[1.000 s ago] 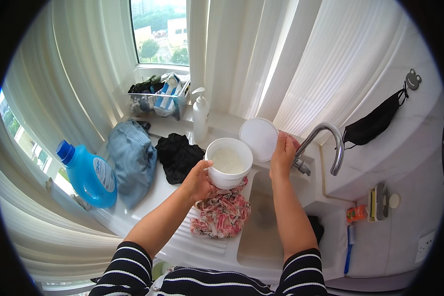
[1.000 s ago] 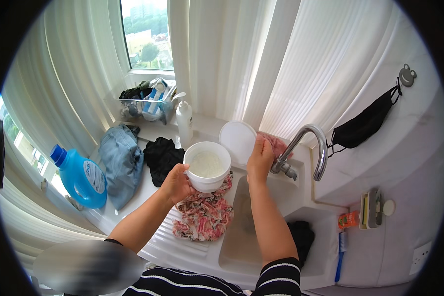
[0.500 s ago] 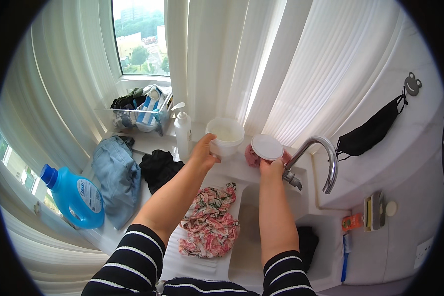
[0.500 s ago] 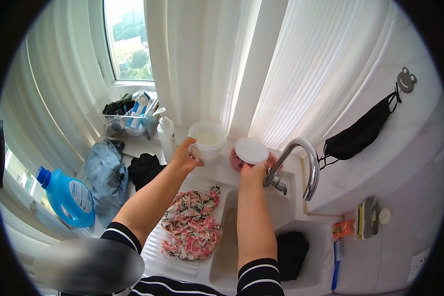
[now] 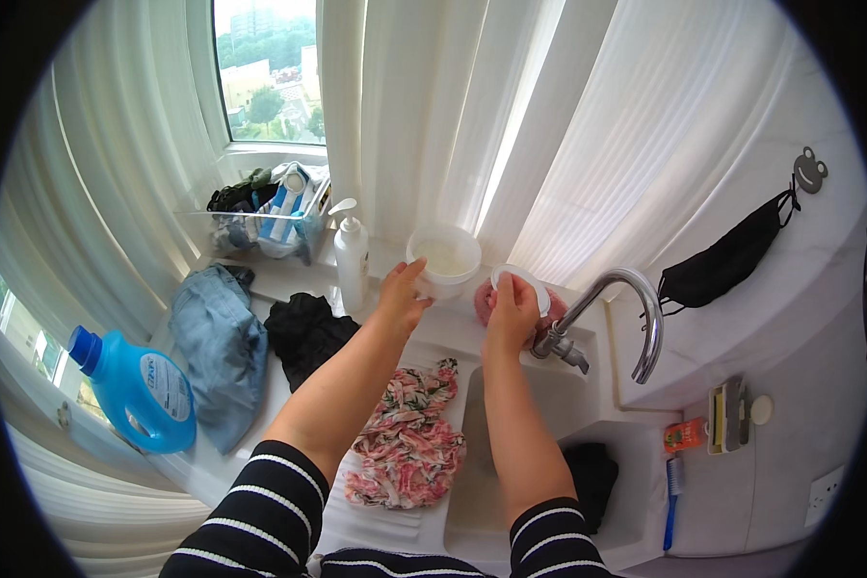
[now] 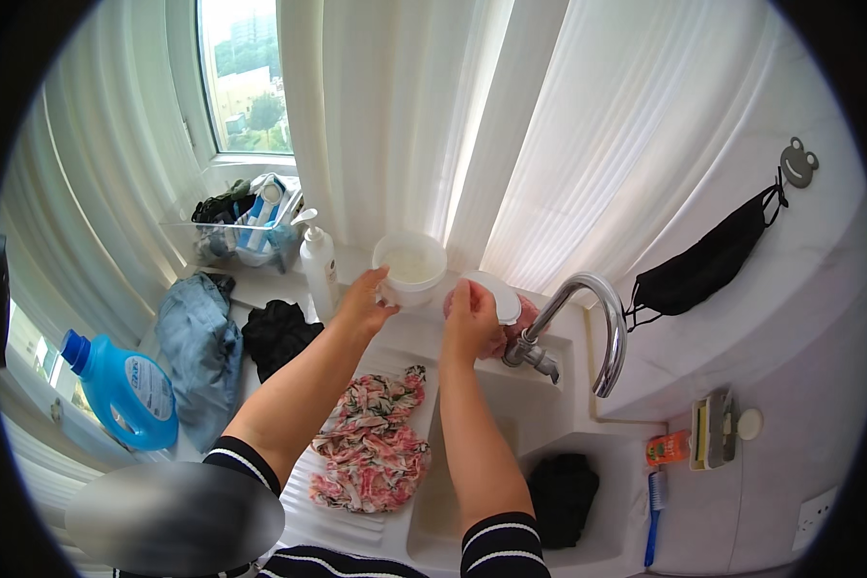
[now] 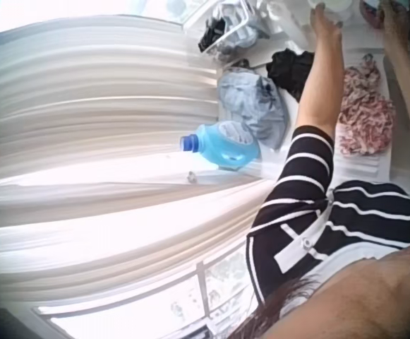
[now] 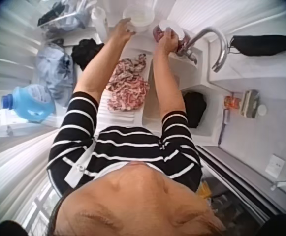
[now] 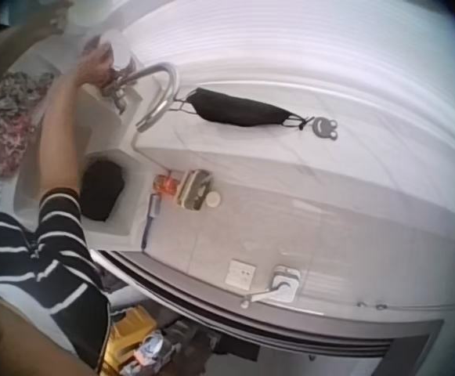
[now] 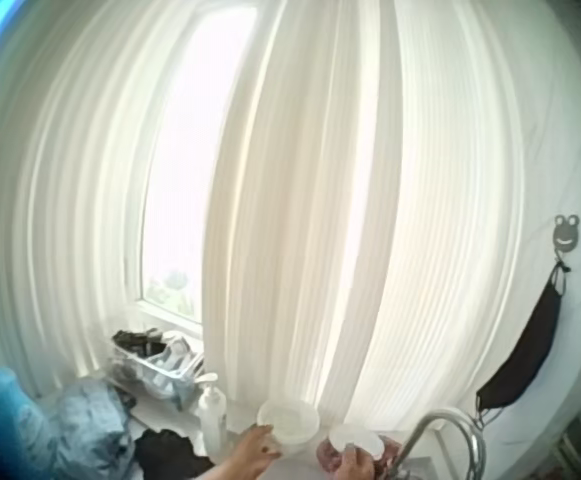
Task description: The person hand washes a black garment and a floral patterned garment in a white sink. They scrub the items by hand, rinse them under the faucet, and wring out the excess water. The person also opens a white container near the sink.
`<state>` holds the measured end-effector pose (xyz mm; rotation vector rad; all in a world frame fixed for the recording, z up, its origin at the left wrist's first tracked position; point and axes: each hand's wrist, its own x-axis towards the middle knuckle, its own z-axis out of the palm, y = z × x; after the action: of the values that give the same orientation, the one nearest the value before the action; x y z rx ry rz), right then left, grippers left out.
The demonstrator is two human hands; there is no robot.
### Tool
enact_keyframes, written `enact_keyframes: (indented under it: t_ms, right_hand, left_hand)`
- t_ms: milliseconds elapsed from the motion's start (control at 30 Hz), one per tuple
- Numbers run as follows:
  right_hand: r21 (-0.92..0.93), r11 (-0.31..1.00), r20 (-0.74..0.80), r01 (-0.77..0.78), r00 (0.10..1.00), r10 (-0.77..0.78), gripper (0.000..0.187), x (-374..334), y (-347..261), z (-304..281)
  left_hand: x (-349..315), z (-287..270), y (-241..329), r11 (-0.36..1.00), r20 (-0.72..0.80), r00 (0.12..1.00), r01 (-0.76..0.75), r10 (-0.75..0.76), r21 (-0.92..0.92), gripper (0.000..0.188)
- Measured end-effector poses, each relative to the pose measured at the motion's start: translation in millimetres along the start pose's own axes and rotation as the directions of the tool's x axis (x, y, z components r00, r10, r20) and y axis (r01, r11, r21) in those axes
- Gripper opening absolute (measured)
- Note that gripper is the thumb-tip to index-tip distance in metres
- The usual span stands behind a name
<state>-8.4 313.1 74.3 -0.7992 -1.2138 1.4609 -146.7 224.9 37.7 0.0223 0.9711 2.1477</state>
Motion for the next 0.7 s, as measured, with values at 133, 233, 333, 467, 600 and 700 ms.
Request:
enact_keyframes:
  t_ms: [133, 233, 333, 467, 600, 700]
  right_hand:
    - [-0.474, 0.62, 0.6, 0.625, 0.744, -0.292, 0.016, 39, -27, 50]
    - [-0.581, 0.309, 0.789, 0.753, 0.615, -0.016, 0.014, 74, 0, 81]
    - [-0.644, 0.05, 0.741, 0.763, 0.607, 0.287, 0.019, 77, 7, 112]
    - [-0.712, -0.025, 0.651, 0.702, 0.673, 0.351, 0.022, 99, 43, 119]
    - [-0.713, 0.065, 0.671, 0.699, 0.652, 0.352, 0.016, 93, 32, 125]
    - [-0.756, 0.455, 0.653, 0.471, 0.59, 0.475, 0.017, 82, -41, 111]
  left_hand:
    - [-22, 18, 6, 0.982, -0.198, 0.965, 0.182, -0.17, 0.045, 0.093]
    - [-23, 16, 3, 0.977, -0.172, 0.963, 0.213, -0.207, 0.022, 0.099]
    - [-24, 11, 6, 0.975, -0.159, 0.963, 0.223, -0.218, 0.011, 0.101]
    - [-22, 15, 2, 0.973, -0.147, 0.967, 0.219, -0.207, 0.067, 0.1]
    - [-33, 14, 11, 0.968, -0.197, 0.96, 0.225, -0.2, 0.113, 0.098]
    - [-65, 7, 31, 0.961, -0.165, 0.967, 0.219, -0.192, 0.166, 0.091]
